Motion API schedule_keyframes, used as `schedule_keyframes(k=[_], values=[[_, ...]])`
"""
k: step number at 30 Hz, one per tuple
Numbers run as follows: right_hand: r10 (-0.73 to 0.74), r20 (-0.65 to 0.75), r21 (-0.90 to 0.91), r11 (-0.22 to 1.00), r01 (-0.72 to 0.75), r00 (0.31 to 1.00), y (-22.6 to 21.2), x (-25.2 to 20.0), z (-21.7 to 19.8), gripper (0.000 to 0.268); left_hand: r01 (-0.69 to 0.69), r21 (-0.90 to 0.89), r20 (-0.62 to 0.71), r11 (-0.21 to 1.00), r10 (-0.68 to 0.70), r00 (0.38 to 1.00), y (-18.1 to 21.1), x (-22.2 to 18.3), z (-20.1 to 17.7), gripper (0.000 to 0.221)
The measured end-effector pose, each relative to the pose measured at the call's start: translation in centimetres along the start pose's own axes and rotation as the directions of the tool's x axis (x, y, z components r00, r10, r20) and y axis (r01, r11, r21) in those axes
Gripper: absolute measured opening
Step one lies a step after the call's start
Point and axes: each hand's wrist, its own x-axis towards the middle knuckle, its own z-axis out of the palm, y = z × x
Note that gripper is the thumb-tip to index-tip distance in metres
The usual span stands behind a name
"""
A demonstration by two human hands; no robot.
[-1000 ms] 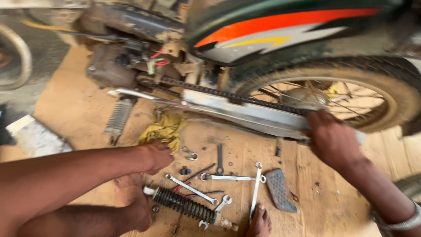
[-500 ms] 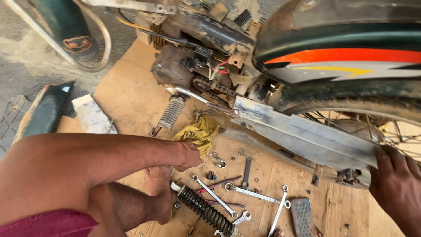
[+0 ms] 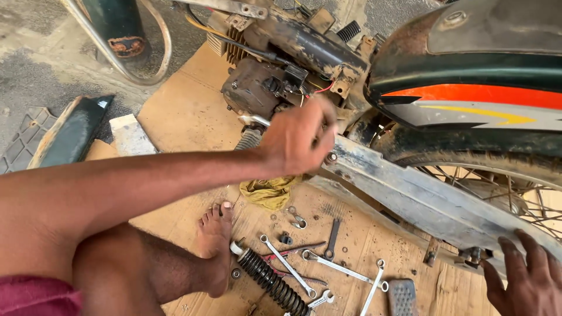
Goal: The person uses a wrench to loosen and remove the rear shock absorber from a motorcycle, then sets the shock on the ground and moves to the front of the bike, manipulating wiring and components near the headlight and handlebar area by hand.
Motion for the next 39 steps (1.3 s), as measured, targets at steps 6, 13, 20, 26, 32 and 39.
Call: schedule_keyframes(k=[6, 13, 20, 26, 32, 39], values=[[0.041, 0.031, -0.083, 0.996, -0.038, 0.999, 0.2, 0.0, 2.3, 0.05, 0.158, 0.069, -0.218, 0.985, -0.14, 0.966, -1.8, 1.2, -2.1, 0.043], [0.068, 0.087, -0.11, 0.992, -0.058, 0.994, 11.6, -2.2, 15.3, 0.051, 0.464, -0.029, 0.202, 0.885, -0.449, 0.87, -2.0, 0.4, -2.0, 0.022], [0.036, 0.147, -0.244, 0.97, 0.001, 0.988, 10.8, -2.4, 21.1, 0.061, 0.382, 0.057, 0.115, 0.922, -0.386, 0.915, -3.0, 0.3, -2.7, 0.023], [-0.031, 0.126, -0.303, 0.951, 0.068, 0.992, 10.0, -1.4, 19.6, 0.063, 0.403, 0.058, 0.093, 0.913, -0.407, 0.909, -3.0, -0.1, -3.7, 0.03], [-0.021, 0.55, -0.401, 0.87, 0.286, 0.835, 4.9, 0.9, 9.8, 0.052, 0.605, -0.021, 0.111, 0.796, -0.599, 0.793, -5.9, -1.5, -2.5, 0.018], [0.096, 0.305, -0.341, 0.94, 0.015, 0.948, -1.7, 2.3, 0.1, 0.05, 0.631, 0.078, -0.016, 0.772, -0.632, 0.775, -6.6, -2.4, -3.1, 0.018]])
